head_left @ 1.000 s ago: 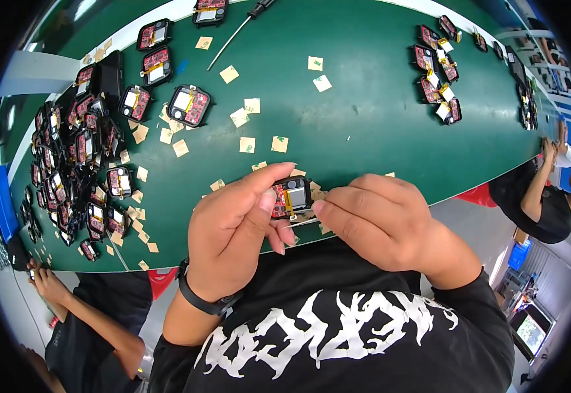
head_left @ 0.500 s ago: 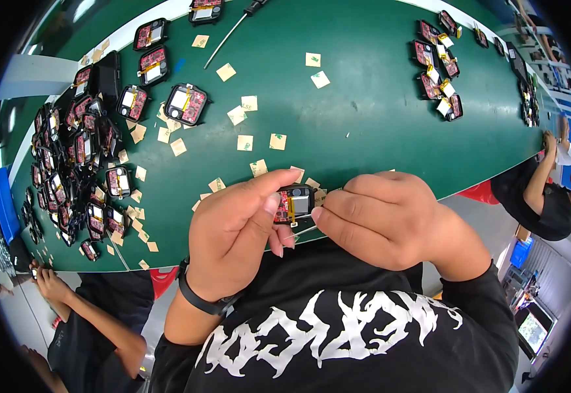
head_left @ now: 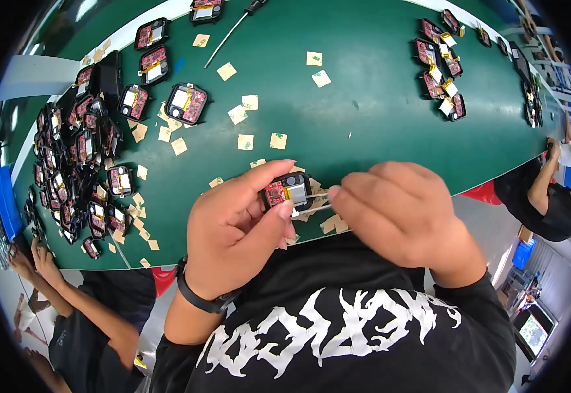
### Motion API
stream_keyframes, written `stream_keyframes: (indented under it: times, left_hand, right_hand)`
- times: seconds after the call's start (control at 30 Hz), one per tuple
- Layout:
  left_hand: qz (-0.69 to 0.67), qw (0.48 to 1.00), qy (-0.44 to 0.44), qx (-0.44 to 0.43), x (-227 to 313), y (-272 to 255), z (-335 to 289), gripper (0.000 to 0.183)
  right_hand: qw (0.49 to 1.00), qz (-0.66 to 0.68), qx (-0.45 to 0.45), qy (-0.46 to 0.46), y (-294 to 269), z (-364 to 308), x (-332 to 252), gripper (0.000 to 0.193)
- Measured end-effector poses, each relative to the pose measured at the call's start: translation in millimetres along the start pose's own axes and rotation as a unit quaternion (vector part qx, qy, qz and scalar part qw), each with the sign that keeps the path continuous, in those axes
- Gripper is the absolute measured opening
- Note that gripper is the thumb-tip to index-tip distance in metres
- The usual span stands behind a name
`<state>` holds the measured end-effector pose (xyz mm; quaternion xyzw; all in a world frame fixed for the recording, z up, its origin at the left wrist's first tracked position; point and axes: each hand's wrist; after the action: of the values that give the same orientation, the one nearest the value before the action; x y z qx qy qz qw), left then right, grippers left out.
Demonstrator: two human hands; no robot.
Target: Assembling small electronic devices, likely smartwatches, by placing components and applying adhesive.
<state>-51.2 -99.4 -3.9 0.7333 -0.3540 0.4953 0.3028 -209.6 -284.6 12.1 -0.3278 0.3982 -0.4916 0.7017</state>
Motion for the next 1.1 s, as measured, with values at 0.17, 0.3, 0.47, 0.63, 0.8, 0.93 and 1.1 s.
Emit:
stream_keyframes:
  times: [0.17,0.3,0.47,0.63,0.8,0.93,1.1]
  left_hand:
    - [-0.003,0.999,-0.032,0.013,4,2,0,0.035]
    - [0.013,0.999,-0.042,0.006,5,2,0,0.034]
    - [-0.036,0.998,-0.032,0.039,3,4,1,0.038]
    - [-0.008,0.999,0.035,0.008,-6,-2,1,0.043]
    - [0.047,0.997,0.063,-0.006,-11,-3,-2,0.046]
    - [0.052,0.996,0.078,0.001,-14,-2,-2,0.055]
    - [0.089,0.991,0.099,-0.009,-12,-3,0,0.058]
  right_hand:
    - [0.996,0.02,0.028,0.087,0,-14,-3,0.034]
    - [0.99,0.062,0.043,0.123,4,-17,-12,0.033]
    - [0.991,0.062,0.059,0.107,11,-15,-18,0.032]
    - [0.995,0.025,0.053,0.086,11,-8,-19,0.029]
    - [0.998,-0.001,0.012,0.067,6,-1,-22,0.027]
    - [0.997,0.002,-0.014,0.07,3,2,-23,0.027]
    - [0.998,0.013,-0.02,0.063,5,2,-20,0.03]
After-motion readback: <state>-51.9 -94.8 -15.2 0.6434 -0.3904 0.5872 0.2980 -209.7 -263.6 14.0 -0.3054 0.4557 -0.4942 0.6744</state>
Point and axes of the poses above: each hand's wrist, its own z-axis towards the middle knuckle, its own y-axis out of the palm, x = y × z, and after that the axes turned 6 degrees about x, right-handed
